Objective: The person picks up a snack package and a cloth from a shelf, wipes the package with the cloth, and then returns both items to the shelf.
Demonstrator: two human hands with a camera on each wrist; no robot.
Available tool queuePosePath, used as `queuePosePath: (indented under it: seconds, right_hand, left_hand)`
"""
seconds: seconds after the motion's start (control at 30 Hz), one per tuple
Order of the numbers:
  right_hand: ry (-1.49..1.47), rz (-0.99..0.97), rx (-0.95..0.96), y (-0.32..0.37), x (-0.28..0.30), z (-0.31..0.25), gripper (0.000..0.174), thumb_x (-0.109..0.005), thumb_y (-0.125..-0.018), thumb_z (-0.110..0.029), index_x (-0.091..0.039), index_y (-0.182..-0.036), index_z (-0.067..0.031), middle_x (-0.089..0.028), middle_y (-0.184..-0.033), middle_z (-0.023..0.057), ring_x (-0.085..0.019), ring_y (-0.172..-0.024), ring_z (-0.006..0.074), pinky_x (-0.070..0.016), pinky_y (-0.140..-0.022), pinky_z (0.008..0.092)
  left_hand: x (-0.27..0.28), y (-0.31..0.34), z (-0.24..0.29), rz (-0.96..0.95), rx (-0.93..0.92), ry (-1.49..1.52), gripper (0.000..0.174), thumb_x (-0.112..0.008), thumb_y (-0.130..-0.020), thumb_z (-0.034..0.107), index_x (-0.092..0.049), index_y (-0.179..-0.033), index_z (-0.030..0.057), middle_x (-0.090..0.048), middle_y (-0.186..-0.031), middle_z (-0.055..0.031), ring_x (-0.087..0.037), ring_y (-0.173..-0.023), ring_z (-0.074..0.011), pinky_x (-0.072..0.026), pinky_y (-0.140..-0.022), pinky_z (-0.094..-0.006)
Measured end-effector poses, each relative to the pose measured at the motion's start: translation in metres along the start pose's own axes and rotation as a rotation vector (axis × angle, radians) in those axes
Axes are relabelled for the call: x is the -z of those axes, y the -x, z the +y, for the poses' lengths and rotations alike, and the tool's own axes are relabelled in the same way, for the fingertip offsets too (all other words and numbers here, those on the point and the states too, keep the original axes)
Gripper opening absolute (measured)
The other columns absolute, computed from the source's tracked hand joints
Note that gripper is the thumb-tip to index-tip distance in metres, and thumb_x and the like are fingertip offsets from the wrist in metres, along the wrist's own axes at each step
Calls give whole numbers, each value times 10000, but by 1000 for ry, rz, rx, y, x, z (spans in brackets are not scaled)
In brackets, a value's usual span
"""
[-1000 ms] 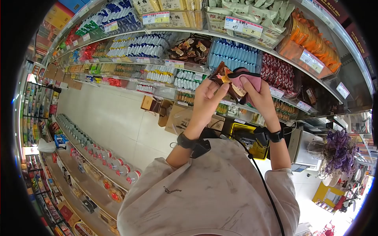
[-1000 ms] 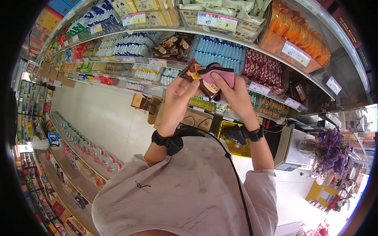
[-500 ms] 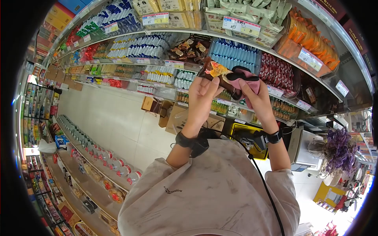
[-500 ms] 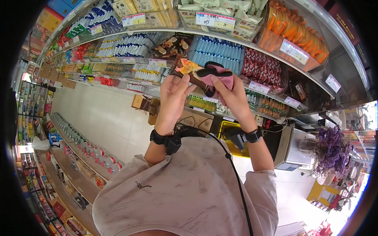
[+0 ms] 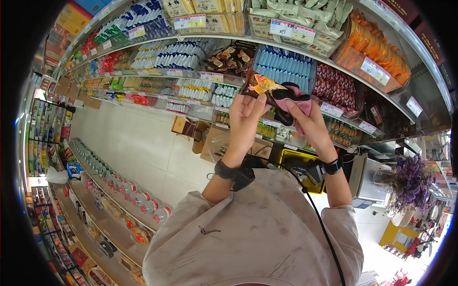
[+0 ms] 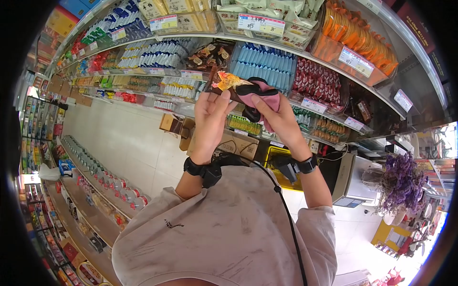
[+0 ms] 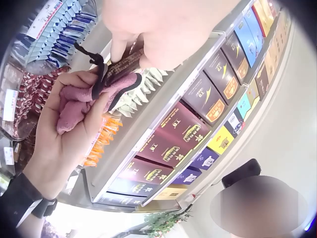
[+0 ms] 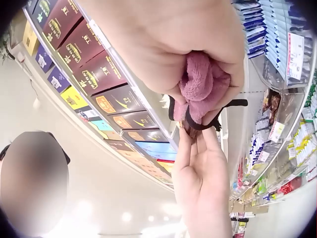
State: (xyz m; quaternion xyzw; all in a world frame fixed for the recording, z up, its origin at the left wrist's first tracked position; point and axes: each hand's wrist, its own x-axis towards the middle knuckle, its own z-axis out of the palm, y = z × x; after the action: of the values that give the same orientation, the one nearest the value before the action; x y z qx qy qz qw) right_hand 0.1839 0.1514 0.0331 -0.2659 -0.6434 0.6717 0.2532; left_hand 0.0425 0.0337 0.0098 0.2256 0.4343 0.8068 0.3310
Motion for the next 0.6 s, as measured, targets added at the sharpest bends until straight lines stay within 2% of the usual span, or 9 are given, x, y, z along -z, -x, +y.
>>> queuePosePath:
  seconds: [0.07,0.13,0.17,0.27,0.33,0.37,0.43,0.53,0.6]
  right_hand:
    - [19,89,51,-2,2,-1,332,-667,-1008,-284,-620,-1210,-24,-587,-709,-23,-446,-492,17,-303,-422,204]
    - [-4,221,84,-7,13,-7,318,-656,-1014,-282,-631,-1192,-21,-582,-698,-26,-452,-500,14,-312,-429,206]
    - [87,302,160,-8,18,-7,324,-597,-1043,-312,-732,-1041,-18,-548,-636,-72,-413,-493,12,-268,-432,224]
    - [164,-2,61,-2,21,-23,316,-624,-1030,-246,-639,-1215,9,-604,-739,-41,-452,-581,13,-378,-529,205]
    - [154,-65,321,4,-6,-13,317,-623,-1029,-174,-609,-1270,32,-664,-959,-17,-558,-874,54,-487,-812,249]
    - [93,-98,141,6,-8,-17,341,-632,-1024,-156,-586,-1299,41,-665,-1035,-10,-557,-913,50,-485,-847,246]
    - [90,-117,31,4,-3,-13,385,-640,-1019,-133,-549,-1345,50,-666,-1127,5,-561,-965,46,-480,-891,243]
    - [150,-73,170,-7,3,12,422,-642,-1018,-129,-522,-1383,48,-671,-1146,24,-577,-987,47,-484,-903,243]
    - [36,-11,182,-4,-3,9,433,-648,-1016,-135,-522,-1389,44,-683,-1116,34,-591,-980,49,-495,-893,246]
  left_hand:
    - [-4,0,2,19,-31,19,328,-663,-996,107,-556,-1291,11,-647,-1136,-46,-634,-1059,-110,-539,-908,-272]
    - [-1,-1,6,-6,-121,-135,355,-661,-987,65,-539,-1313,-10,-643,-1162,-58,-629,-1061,-112,-524,-906,-258]
    - [0,-2,7,-19,-166,-211,370,-659,-983,44,-531,-1324,-21,-641,-1175,-64,-626,-1061,-113,-516,-904,-250]
    - [-12,-2,12,-99,-111,-88,418,-661,-968,0,-499,-1351,-46,-634,-1195,-81,-621,-1059,-128,-503,-891,-243]
    - [-20,3,4,-70,-123,-58,451,-673,-956,-8,-481,-1362,-40,-636,-1210,-109,-620,-1057,-147,-509,-884,-252]
    - [-21,3,3,-88,-126,-95,461,-676,-955,-6,-476,-1369,-36,-637,-1212,-116,-621,-1058,-152,-509,-882,-253]
    - [-18,0,-2,-112,-149,-183,458,-689,-944,4,-497,-1359,-19,-640,-1210,-137,-628,-1056,-163,-515,-879,-262]
    - [-7,-9,-17,-65,-531,-825,456,-702,-928,4,-514,-1343,-25,-643,-1198,-146,-633,-1048,-174,-518,-872,-271]
    - [-13,-6,-18,-36,-403,-628,451,-724,-909,15,-560,-1327,-23,-635,-1205,-143,-642,-1071,-186,-557,-883,-309]
